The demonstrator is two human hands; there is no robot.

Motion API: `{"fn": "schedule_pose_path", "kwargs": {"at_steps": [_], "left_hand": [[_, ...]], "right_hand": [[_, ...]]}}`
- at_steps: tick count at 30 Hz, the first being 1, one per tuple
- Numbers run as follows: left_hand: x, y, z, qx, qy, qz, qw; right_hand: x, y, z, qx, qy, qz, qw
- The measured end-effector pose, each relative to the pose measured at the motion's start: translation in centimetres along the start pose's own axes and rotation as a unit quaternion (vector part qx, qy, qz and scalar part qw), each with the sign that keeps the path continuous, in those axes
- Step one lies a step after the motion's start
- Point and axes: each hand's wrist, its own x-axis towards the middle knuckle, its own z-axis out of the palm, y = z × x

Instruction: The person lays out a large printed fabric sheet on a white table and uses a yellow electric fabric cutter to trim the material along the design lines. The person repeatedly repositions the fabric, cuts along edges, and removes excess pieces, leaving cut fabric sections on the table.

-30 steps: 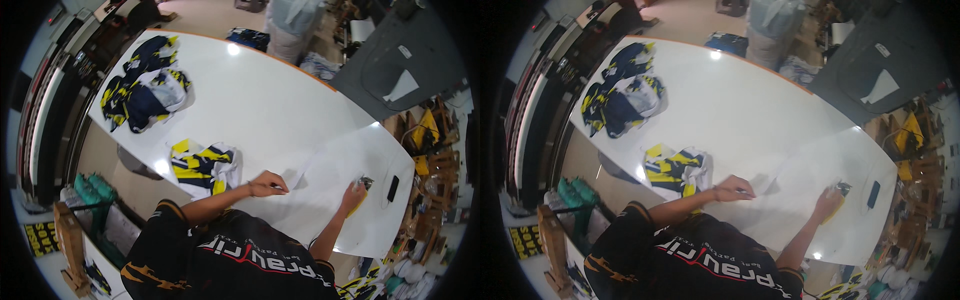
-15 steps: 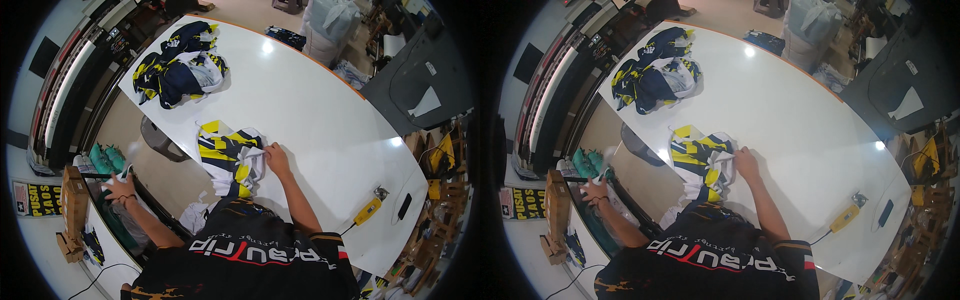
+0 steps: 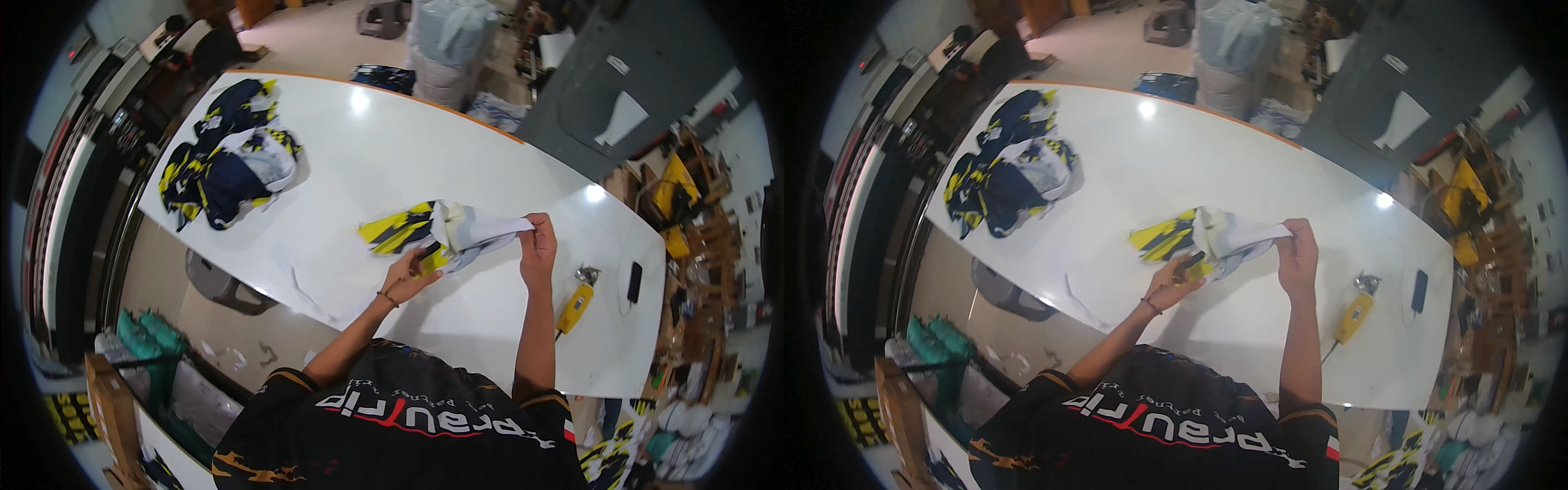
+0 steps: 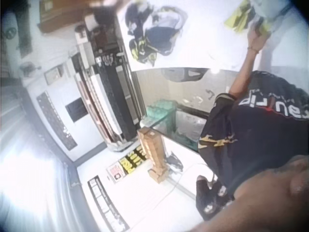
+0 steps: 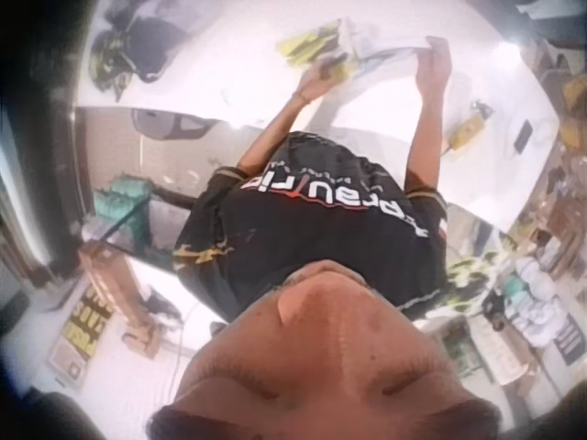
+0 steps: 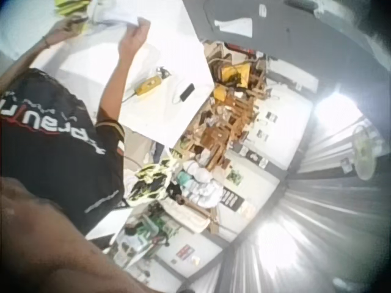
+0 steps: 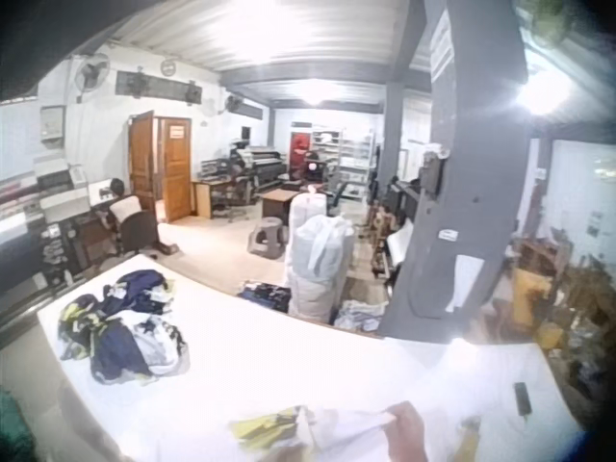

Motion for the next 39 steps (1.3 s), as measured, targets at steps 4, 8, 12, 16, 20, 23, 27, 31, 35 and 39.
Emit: {"fn": "schedule_pose_path", "kwargs": {"at_steps": [4, 8, 12, 16, 20, 23, 27, 31, 35, 39], "left_hand": [[2.9, 4.2, 2.4, -0.090, -0.076, 0.154, 0.981], [6.5, 8.2, 4.1, -0.106, -0.159, 0.165, 0.968], [7.3, 10.1, 1.1, -0.262, -0.027, 0.247, 0.932], [6.4, 14.2, -8.3, -0.312, 0.161, 0.286, 0.892], [3.4, 20.3, -18.3, -0.162, 0.169, 0.470, 0.851], [1.0, 24.9, -24.3, -0.030, 0.145, 0.541, 0.828], [0.8, 28.3, -29.2, 0.244, 0.177, 0.466, 0.832], [5.3, 27.1, -31.6, 0.339, 0.235, 0.359, 0.837], [8.8, 24.1, -34.2, 0.416, 0.277, 0.362, 0.787], [8.1, 24.7, -37.3, 0.350, 0.418, 0.343, 0.765]], "right_hand": [[-0.1, -4.3, -2.5, -0.029, -0.022, -0.003, 0.999], [1.0, -7.9, -2.8, -0.072, -0.056, -0.035, 0.995], [1.5, -13.0, -5.2, -0.155, 0.001, -0.030, 0.987], [1.2, -19.1, -8.8, -0.309, -0.061, 0.020, 0.949], [2.0, -22.5, -11.3, -0.494, -0.210, -0.019, 0.844], [4.1, -23.1, -14.1, -0.642, -0.035, 0.084, 0.761], [8.4, -19.5, -18.4, -0.644, 0.168, 0.051, 0.745], [13.3, -12.0, -21.6, -0.672, 0.204, 0.113, 0.703], [19.1, -4.1, -24.3, -0.582, 0.129, 0.205, 0.776], [26.8, -1.0, -26.5, -0.427, 0.189, 0.077, 0.881]]}}
